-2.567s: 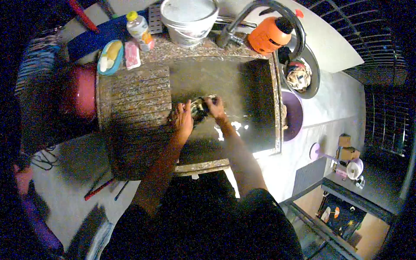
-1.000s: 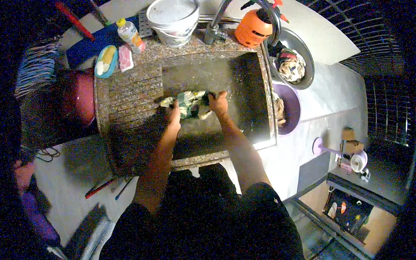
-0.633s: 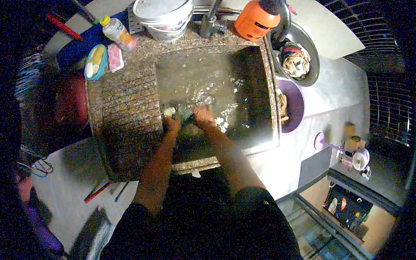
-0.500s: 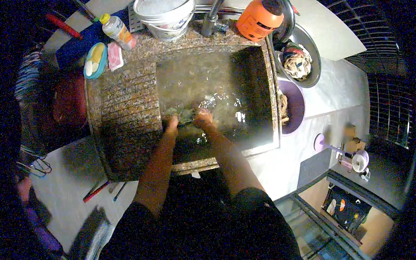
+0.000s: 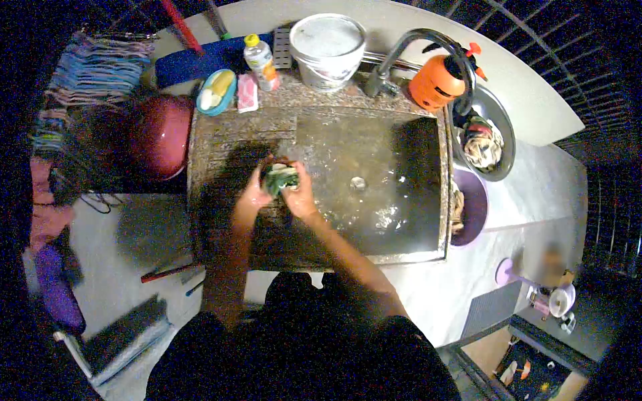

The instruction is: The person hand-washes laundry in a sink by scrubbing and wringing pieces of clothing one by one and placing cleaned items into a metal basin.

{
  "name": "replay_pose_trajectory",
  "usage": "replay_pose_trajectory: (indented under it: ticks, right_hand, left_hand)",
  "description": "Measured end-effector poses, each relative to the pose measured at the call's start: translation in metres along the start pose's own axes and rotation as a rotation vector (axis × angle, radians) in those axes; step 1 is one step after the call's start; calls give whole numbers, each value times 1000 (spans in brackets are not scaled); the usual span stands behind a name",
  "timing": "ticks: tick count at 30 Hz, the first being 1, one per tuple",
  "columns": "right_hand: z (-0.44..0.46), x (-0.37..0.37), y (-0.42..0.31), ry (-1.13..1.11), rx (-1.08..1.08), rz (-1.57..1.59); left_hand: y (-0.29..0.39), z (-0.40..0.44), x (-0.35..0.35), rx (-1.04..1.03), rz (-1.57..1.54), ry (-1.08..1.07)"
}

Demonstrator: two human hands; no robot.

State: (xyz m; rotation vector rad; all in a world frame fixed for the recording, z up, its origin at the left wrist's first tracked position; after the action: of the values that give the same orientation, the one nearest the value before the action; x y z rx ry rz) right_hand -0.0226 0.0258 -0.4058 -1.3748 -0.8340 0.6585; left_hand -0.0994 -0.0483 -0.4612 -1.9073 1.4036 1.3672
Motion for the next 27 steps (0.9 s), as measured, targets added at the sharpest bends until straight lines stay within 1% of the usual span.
replay_pose_trajectory:
  ticks: [1,2,3,5,6,7,8,9,10,12,14,17,18,21,22,24,25,27]
  right_hand:
    - [-5,-13,-8,20,152,-136]
    - [-5,-24,2,13,232,-326]
    - [-4,-34,-1,7,314,-517]
    - [-15,-44,19,-180,178,-315]
    - [-24,-52,18,-275,105,-215]
    - [-34,-56,8,-246,164,-297]
    - [-49,-60,-3,-214,220,-380]
    - [-58,-64,-17,-179,279,-461]
    - [-60,-76,-20,-219,166,-618]
    - [-60,-101,-22,-196,230,-803]
    - [-57,-121,-6,-147,273,-927]
    - [-59,-139,-2,-222,425,-1125]
    - [-51,-136,-12,-116,481,-1020]
    - [-36,-147,12,-328,367,-1168]
    - [-32,-145,5,-245,466,-1171]
    - [-26,-148,17,-255,506,-1237]
    - [-22,-151,24,-259,528,-1268]
    - [-14,-154,49,-330,449,-1346]
  left_hand:
    - [27,-12,5,-109,86,36]
    - [49,-18,32,25,294,327]
    - [76,-26,43,-61,503,429]
    - [110,-41,34,-318,1036,297]
    - [105,-50,27,-371,1085,123]
    - [99,-61,13,-425,1131,-59]
    - [92,-72,17,-335,1159,-80]
    - [90,-82,16,-339,1253,-81]
    - [96,-98,6,-614,1547,-95]
    - [89,-127,0,-944,1775,-71]
    - [73,-145,-16,-1026,1657,-3]
    - [71,-137,22,-906,1592,150]
    - [73,-131,40,-985,1655,152]
    - [80,-119,43,-964,1793,202]
    - [84,-118,39,-1010,1787,215]
    - [90,-116,30,-1100,1771,238]
    - [91,-109,29,-1076,1795,215]
    - [94,-98,23,-1026,1847,170]
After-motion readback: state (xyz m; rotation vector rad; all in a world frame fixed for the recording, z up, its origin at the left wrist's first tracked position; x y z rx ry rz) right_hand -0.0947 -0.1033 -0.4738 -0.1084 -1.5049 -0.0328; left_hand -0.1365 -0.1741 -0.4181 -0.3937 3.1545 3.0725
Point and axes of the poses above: each hand's wrist, its own z-axis towards the middle knuckle, its own x-axis out of the back of the hand, y = z × x, the point moved 9 cm from there along z, towards the middle knuckle, and after that the axes turned 13 degrees about -z, right-handed, at the moved point
